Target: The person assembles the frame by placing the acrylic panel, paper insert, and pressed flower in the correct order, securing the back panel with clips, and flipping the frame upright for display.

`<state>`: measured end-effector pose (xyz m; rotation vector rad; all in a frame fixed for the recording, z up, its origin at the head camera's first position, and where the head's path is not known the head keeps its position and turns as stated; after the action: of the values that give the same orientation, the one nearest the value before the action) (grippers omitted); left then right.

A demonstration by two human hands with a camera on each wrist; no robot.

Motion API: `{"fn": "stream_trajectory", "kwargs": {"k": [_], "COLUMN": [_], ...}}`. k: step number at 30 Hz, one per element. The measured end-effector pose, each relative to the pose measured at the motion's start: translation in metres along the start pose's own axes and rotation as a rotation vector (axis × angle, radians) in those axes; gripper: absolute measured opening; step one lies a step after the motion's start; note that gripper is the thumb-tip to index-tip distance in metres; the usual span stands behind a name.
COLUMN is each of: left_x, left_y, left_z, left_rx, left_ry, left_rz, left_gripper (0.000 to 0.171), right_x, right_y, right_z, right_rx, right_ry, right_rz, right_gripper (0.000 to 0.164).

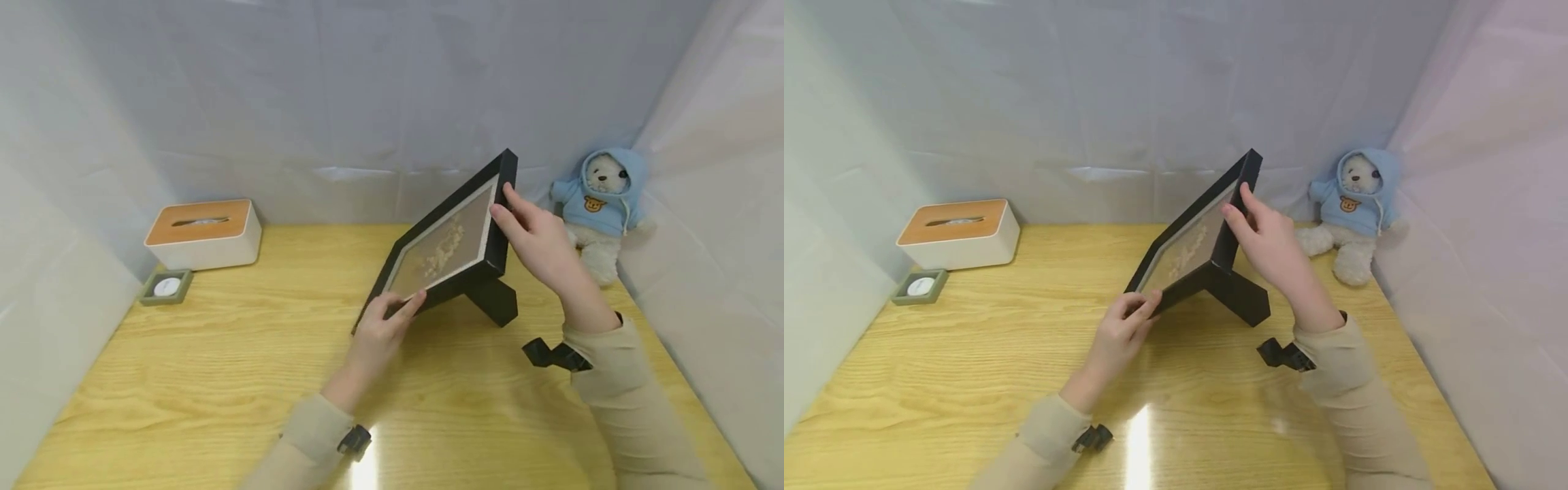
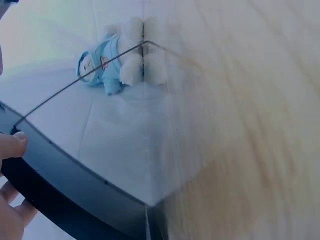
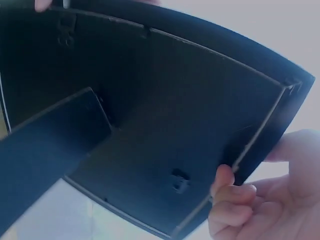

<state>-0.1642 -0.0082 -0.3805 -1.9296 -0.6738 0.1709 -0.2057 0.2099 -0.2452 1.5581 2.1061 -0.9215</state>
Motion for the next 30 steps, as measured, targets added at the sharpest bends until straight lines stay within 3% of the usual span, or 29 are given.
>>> {"fn": "stream_trajectory", "kwargs": {"k": [6, 12, 17, 20, 23, 27, 30], "left_x": [0.011, 0.021, 0.031, 0.039, 0.047, 0.048, 0.038], "left_y": [-0.004, -0.004, -0.006, -0.008, -0.014, -0.021, -0.024], "left_z": [0.004, 0.011, 0.018, 0.022, 0.026, 0.034, 0.036], "left_rx": [-0.013, -0.006, -0.005, 0.01, -0.002, -0.133, -0.257], "left_ry": [-0.109, -0.283, -0.352, -0.373, -0.357, -0.233, -0.092], "left_rz": [-0.006, -0.067, -0.084, -0.106, -0.15, -0.239, -0.305], "left_gripper": [0.05, 0.064, 0.073, 0.073, 0.067, 0.06, 0.054], "right_x": [-0.001, -0.002, -0.005, -0.003, 0.003, 0.017, 0.031], "right_y": [-0.003, 0.007, 0.018, 0.018, 0.012, -0.003, -0.013], "right_z": [-0.003, -0.003, -0.008, -0.01, -0.014, -0.017, -0.017], "right_rx": [-0.124, -0.214, -0.265, -0.224, -0.112, 0.03, 0.067], "right_ry": [0.109, 0.19, 0.25, 0.211, 0.127, 0.069, 0.062], "right_rz": [0.002, 0.019, -0.012, -0.017, -0.04, -0.104, -0.122], "right_gripper": [0.064, 0.072, 0.072, 0.067, 0.058, 0.046, 0.044]}}
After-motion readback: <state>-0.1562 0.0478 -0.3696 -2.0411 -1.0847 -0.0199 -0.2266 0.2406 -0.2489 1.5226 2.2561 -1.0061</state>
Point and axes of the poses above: each hand's wrist, its own y-axis away from the middle knuckle, its own z-axis out of the palm, x = y × z, the point moved 6 cm from there along -y, towards the middle knuckle, and after that the axes turned 3 degrees about -z, right-handed, at the moved point
